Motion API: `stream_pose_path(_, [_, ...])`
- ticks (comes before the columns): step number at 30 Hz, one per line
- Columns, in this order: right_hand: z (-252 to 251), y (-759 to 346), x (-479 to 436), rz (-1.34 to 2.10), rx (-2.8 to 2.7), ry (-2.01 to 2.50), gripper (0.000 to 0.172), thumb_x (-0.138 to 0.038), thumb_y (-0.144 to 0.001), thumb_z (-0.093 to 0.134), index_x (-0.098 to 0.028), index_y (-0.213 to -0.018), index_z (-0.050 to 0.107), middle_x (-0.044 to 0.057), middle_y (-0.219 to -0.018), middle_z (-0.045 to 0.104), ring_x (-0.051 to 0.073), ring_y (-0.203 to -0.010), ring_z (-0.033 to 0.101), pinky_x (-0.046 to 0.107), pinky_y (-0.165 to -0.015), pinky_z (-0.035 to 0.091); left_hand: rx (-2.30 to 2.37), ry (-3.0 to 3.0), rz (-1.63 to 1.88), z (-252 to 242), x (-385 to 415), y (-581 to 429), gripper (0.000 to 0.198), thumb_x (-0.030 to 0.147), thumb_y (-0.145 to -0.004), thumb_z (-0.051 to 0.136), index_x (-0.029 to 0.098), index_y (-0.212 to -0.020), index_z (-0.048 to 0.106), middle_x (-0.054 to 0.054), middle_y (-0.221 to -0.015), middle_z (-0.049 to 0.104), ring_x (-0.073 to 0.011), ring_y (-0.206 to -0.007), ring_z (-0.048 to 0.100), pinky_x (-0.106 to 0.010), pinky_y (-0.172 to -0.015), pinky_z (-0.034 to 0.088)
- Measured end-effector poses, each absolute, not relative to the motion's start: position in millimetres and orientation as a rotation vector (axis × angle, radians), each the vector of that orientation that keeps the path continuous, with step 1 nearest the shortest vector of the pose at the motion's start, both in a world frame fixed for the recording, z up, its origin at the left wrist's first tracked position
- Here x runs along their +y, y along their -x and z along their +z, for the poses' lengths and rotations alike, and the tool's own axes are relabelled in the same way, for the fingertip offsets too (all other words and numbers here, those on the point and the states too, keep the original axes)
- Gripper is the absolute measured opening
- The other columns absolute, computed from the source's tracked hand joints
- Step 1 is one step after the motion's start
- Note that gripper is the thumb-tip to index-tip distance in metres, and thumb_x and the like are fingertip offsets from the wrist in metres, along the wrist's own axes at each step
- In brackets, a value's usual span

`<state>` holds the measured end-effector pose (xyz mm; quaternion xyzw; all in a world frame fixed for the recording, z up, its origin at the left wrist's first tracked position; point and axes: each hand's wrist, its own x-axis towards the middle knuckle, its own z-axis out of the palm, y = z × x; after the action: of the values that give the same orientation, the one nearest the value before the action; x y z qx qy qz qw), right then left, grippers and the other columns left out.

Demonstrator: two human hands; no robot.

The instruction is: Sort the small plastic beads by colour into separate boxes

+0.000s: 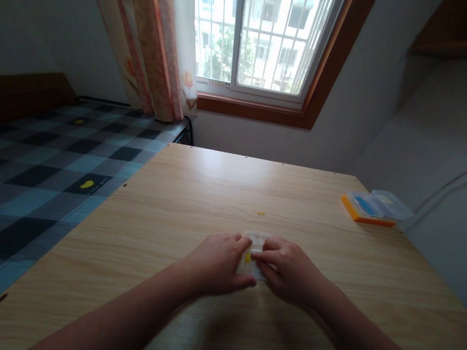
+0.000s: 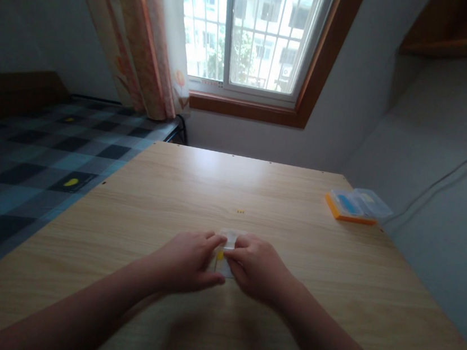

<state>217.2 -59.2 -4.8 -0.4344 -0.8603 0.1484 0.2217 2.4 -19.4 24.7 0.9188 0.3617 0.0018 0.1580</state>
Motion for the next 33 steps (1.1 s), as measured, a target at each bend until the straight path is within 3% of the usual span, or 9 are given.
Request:
stream_pose_path(10, [-3.8, -217.5, -59.9, 0.385, -2.403, 1.220, 0.017, -0.014, -0.089, 0.060, -0.021, -0.083, 0.074, 0.003, -0.091, 0.069, 0.016, -0.081, 0.058, 0.028, -0.073, 0.040, 1.027, -2.646, 0.030, 19.2, -18.6, -1.9, 0.052, 0.057, -0.083, 0.069, 0.019, -0.118, 0.062, -0.011, -0.113, 0.070, -0.0319, -0.104, 0.067, -0.041, -0.087, 0.053])
stream_pose_path(25, [-6.4, -219.4, -58.1, 0.406, -2.377, 1.221, 0.020, -0.014, -0.089, 0.060, -0.024, -0.093, 0.077, 0.004, -0.096, 0.071, 0.017, -0.087, 0.062, 0.028, -0.079, 0.045, 1.032, -2.657, 0.009, 19.4, -18.3, -2.5, 0.051, 0.059, -0.084, 0.068, 0.021, -0.117, 0.063, -0.011, -0.112, 0.069, -0.0317, -0.102, 0.067, -0.042, -0.085, 0.053])
stream_pose_path(33, [-7.1, -216.6, -57.4, 0.401, -2.395, 1.212, 0.017, -0.015, -0.090, 0.060, -0.022, -0.085, 0.074, 0.002, -0.090, 0.069, 0.014, -0.080, 0.060, 0.026, -0.072, 0.041, 1.038, -2.656, 0.015, 21.9, -18.5, -3.3, 0.047, 0.057, -0.083, 0.068, 0.020, -0.111, 0.063, -0.010, -0.111, 0.070, -0.0302, -0.100, 0.067, -0.040, -0.084, 0.053])
